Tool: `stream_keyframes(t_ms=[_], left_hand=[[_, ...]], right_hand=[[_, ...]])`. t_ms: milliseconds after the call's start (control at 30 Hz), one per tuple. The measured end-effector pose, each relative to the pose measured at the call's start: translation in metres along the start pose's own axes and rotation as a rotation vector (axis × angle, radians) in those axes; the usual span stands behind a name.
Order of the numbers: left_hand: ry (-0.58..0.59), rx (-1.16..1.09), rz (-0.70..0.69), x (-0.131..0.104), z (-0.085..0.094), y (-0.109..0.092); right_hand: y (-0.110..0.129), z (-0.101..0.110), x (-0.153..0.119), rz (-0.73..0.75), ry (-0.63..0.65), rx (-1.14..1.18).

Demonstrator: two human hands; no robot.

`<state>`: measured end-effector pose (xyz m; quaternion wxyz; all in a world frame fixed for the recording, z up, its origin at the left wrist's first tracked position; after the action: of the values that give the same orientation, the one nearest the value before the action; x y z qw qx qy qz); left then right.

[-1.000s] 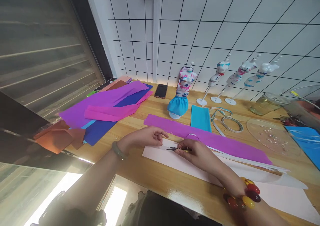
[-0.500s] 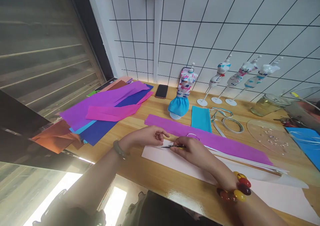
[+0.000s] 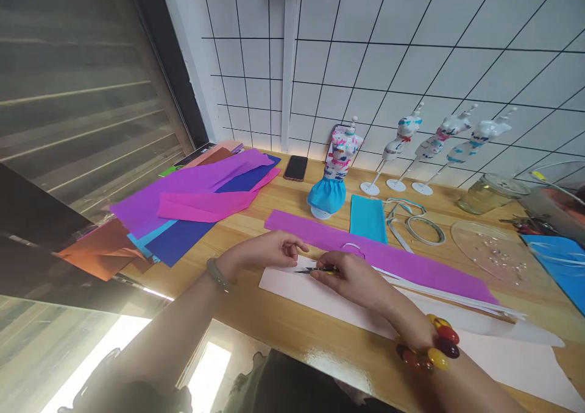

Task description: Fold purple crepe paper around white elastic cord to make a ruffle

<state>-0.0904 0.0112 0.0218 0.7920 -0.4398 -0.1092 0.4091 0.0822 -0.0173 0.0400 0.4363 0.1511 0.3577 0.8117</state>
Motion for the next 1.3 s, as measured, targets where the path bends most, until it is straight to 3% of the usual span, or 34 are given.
stream_keyframes(t_ms=[400, 733, 1300], left_hand=[[0.014, -0.080, 0.002, 0.000, -0.003, 0.009], [0.018, -0.040, 0.017, -0.005, 0.001, -0.002], [0.012, -0.080, 0.028, -0.003, 0.000, 0.002]], right_hand=[[-0.004, 0.004, -0.002, -0.020, -0.012, 0.027], [0.004, -0.006, 0.007, -0.005, 0.011, 0.037], [0.000, -0.011, 0.007, -0.038, -0.005, 0.096]])
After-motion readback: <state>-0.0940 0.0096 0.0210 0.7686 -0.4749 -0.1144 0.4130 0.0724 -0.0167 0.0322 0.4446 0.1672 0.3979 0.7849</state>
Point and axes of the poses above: each hand's wrist, its own x-axis towards the middle knuckle, its own z-axis out of the back of the hand, y = z × x, the point moved 4 cm from there along x, towards the middle knuckle, and after that the axes turned 14 degrees about x, right-handed, at the moved point
